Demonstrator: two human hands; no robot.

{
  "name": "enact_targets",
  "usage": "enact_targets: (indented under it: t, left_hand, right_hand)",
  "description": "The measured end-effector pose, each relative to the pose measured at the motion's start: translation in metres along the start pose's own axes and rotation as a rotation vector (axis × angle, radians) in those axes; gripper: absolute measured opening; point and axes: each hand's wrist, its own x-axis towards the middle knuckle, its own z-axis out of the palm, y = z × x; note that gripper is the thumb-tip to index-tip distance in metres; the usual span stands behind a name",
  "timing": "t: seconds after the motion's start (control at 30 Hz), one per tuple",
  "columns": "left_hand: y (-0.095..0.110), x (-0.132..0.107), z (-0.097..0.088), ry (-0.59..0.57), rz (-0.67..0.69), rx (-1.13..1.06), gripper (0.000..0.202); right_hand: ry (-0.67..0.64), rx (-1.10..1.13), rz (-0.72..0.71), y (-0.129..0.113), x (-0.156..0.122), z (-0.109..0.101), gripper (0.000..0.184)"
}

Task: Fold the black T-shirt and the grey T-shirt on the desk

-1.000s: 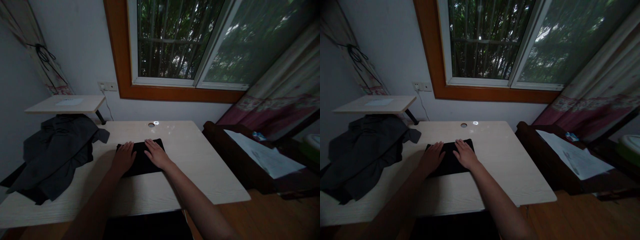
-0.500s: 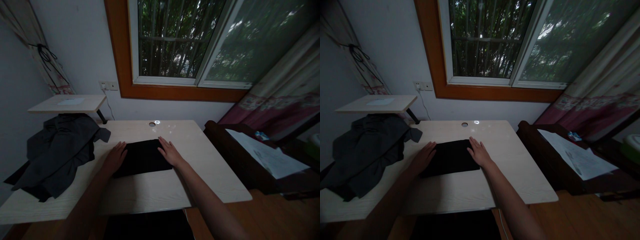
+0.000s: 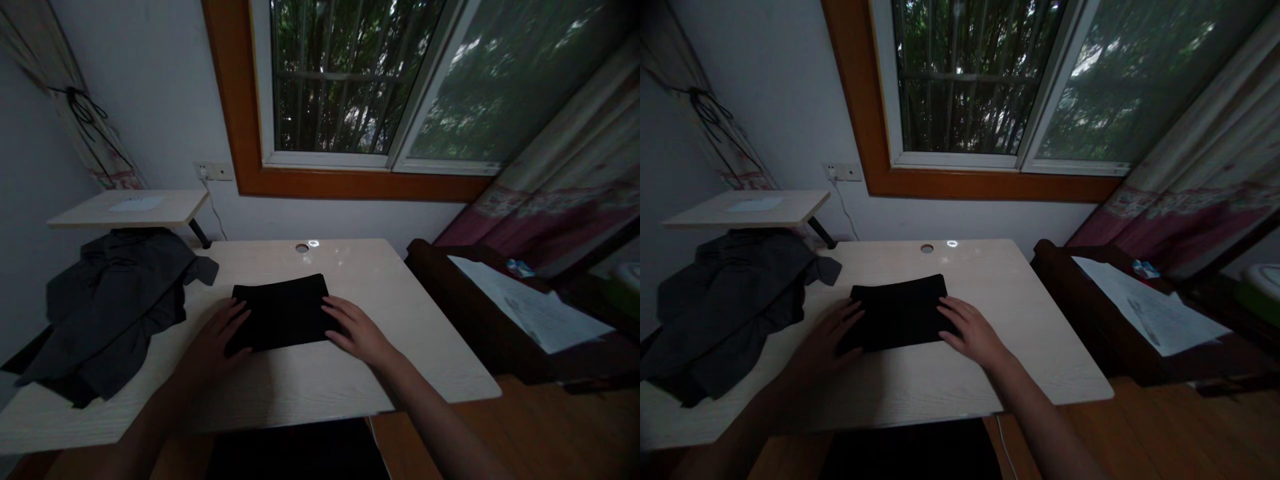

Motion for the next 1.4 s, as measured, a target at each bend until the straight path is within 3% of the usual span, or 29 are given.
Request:
enact_targets:
  t: [0.17, 0.53, 0.7, 0.87, 1.13, 1.27, 1.4]
  left_hand:
    - [0.001, -0.011, 0.008, -0.08, 0.087, 0.073, 0.075]
    - [-0.005, -0.022, 0.003, -0.016, 0.129, 0.116, 0.057]
    - [-0.01, -0.017, 0.003, 0.06, 0.064, 0.076, 0.044]
    - [-0.013, -0.003, -0.008, 0.186, -0.048, 0.03, 0.04]
    - [0.022, 0.034, -0.045, 0.439, -0.348, -0.361, 0.04]
    - [0.019, 0.053, -0.041, 0.303, -0.49, -0.569, 0.047]
    - [-0.001, 0.065, -0.014, 0.134, -0.624, -0.678, 0.053]
  right_hand:
    - [-0.097, -0.034, -0.077, 0.0, -0.003, 0.003, 0.059]
    - [-0.104, -0.092, -0.095, 0.019, -0.015, 0.004, 0.045]
    - [0.025, 0.044, -0.047, 0.012, -0.006, -0.001, 0.033]
    - [0.178, 0.219, 0.094, 0.0, 0.007, -0.01, 0.024]
    - [0.41, 0.344, 0.409, -0.012, 0.03, -0.02, 0.032]
    - [0.368, 0.387, 0.481, 0.0, 0.053, -0.015, 0.037]
    - [0.294, 0.431, 0.605, 0.027, 0.068, 0.006, 0.044]
